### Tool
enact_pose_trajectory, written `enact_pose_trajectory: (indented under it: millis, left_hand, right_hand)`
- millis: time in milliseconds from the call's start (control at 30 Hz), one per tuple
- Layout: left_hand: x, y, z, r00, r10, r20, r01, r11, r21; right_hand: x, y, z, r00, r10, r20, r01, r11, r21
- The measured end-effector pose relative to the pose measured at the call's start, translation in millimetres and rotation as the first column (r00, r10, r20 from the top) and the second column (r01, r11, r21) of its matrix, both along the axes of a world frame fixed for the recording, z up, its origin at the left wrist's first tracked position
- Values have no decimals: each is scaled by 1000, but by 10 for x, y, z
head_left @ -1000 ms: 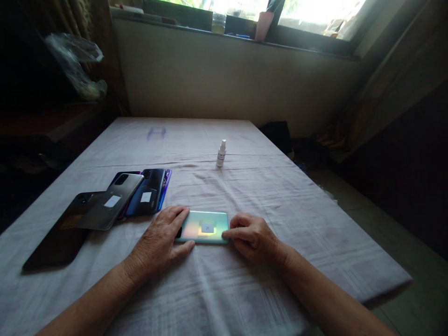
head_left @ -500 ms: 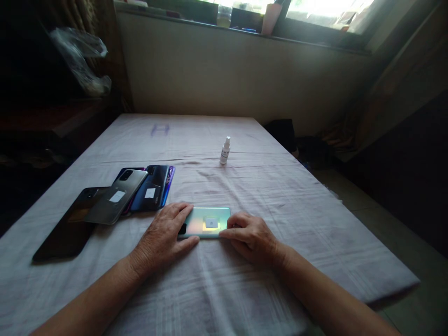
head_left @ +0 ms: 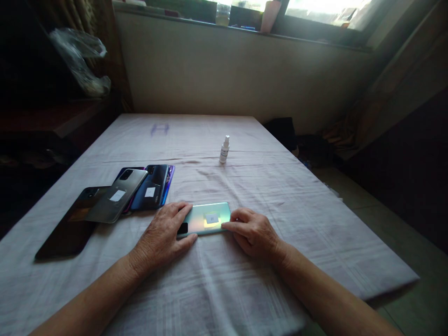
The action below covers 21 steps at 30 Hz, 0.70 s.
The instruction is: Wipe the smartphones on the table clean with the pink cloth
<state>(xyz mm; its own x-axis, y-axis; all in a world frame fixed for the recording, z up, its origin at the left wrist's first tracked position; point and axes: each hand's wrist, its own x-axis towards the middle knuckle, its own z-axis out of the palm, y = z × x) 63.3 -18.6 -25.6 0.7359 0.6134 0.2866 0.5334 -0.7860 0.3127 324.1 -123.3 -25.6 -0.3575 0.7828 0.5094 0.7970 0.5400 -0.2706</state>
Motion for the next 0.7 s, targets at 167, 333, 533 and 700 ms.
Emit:
enact_pose_trajectory:
  millis: [167,333,533,700]
  left_hand:
    - [60,-98,51,994,97,-49,-96,995,22]
    - [107,-257,137,981,153,-120,-152,988,19]
    - [-13,-268,289,982,-12,-189,-10,993,-115]
    - [-96,-175,295,979,-92,-183,62,985,-160]
  right_hand:
    - [76,19,-46,982,-186,4,187,982,-21]
    - [22,-40,-10,952,-295,87,301,951,-72]
    - [-191,-217,48,828,-481,289,533,834,-139]
    - [-362,-354,-8,927,-320,197,342,935,-90]
